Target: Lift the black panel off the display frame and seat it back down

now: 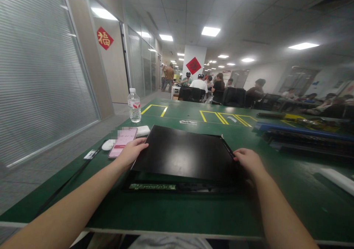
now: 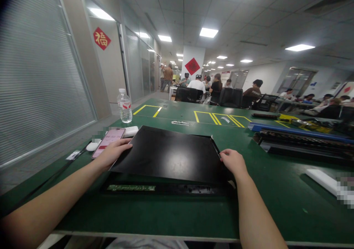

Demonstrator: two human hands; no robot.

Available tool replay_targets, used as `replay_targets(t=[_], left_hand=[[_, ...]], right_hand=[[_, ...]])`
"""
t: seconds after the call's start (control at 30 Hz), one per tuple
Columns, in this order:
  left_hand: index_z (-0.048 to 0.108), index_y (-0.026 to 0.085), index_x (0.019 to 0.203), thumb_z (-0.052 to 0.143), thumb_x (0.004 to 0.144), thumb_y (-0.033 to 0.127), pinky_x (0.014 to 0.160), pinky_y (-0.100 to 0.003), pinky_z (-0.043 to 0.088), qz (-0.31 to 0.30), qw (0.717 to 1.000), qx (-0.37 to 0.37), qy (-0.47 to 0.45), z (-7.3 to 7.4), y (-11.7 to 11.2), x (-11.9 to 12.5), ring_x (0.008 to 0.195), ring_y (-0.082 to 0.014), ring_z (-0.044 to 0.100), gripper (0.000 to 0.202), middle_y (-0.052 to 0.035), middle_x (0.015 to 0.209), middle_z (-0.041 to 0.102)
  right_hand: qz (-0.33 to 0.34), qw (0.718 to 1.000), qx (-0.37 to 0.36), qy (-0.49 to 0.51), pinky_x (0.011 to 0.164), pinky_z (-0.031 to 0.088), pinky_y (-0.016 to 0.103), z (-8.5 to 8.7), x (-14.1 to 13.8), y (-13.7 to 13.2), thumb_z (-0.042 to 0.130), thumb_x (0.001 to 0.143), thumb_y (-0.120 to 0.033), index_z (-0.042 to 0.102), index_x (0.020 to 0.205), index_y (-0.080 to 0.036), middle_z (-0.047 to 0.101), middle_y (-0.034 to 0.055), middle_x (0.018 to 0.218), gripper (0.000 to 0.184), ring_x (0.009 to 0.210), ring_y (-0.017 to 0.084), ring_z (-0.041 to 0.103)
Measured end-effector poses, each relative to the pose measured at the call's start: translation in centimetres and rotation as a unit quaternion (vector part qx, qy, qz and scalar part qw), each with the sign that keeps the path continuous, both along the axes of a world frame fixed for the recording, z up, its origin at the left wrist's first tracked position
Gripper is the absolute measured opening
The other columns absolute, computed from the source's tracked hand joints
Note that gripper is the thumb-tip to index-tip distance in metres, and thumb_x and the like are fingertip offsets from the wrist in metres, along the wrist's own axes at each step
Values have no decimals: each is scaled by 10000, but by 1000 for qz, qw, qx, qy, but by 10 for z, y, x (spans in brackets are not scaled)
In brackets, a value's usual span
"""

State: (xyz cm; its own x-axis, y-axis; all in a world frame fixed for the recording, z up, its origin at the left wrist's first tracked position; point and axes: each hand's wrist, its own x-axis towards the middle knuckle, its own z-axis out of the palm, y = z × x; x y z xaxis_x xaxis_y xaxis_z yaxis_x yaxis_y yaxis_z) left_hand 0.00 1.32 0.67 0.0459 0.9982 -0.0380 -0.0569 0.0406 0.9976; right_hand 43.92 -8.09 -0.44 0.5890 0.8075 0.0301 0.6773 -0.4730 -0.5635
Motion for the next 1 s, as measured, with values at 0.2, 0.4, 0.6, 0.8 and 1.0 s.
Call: replay_targets(t=[0.2,0.4,0.6,0.8,1.0], left_hand=[[793,211,808,776,567,176,739,-371,563,4,998,25,60,-2,0,-1,784,-297,725,243,-46,738,781],[780,214,719,762,561,153,773,-368,534,9,992,48,113,0,-1,0,854,-327,711,170,-59,737,774],[753,223,669,756,524,115,770,-371,529,4,993,48,104,-2,0,-1,839,-337,704,181,-53,689,750],[712,264,590,746,536,133,829,-376,532,-7,978,130,165,-8,6,-2,959,-360,672,146,-39,763,750],[697,255,545,780,489,160,1045,-434,419,37,968,142,202,-16,13,-5,1193,-413,570,137,-98,961,748]], right_hand=[[-4,1000,-5,0,606,430,261,0,1,1,563,799,-262,758,892,-207,768,45,805,223,774,207,685],[-3,1000,-8,2,631,432,264,0,2,0,551,810,-261,750,914,-205,767,42,800,232,805,210,687],[-5,1000,-4,1,607,424,267,-2,4,1,554,799,-262,750,905,-200,769,49,808,231,808,218,686],[-4,1000,-7,3,616,431,269,-2,5,1,550,786,-257,749,901,-205,768,47,817,235,799,213,680],[-3,1000,7,20,623,442,279,-7,10,3,539,804,-306,750,900,-207,762,45,807,252,738,202,669]])
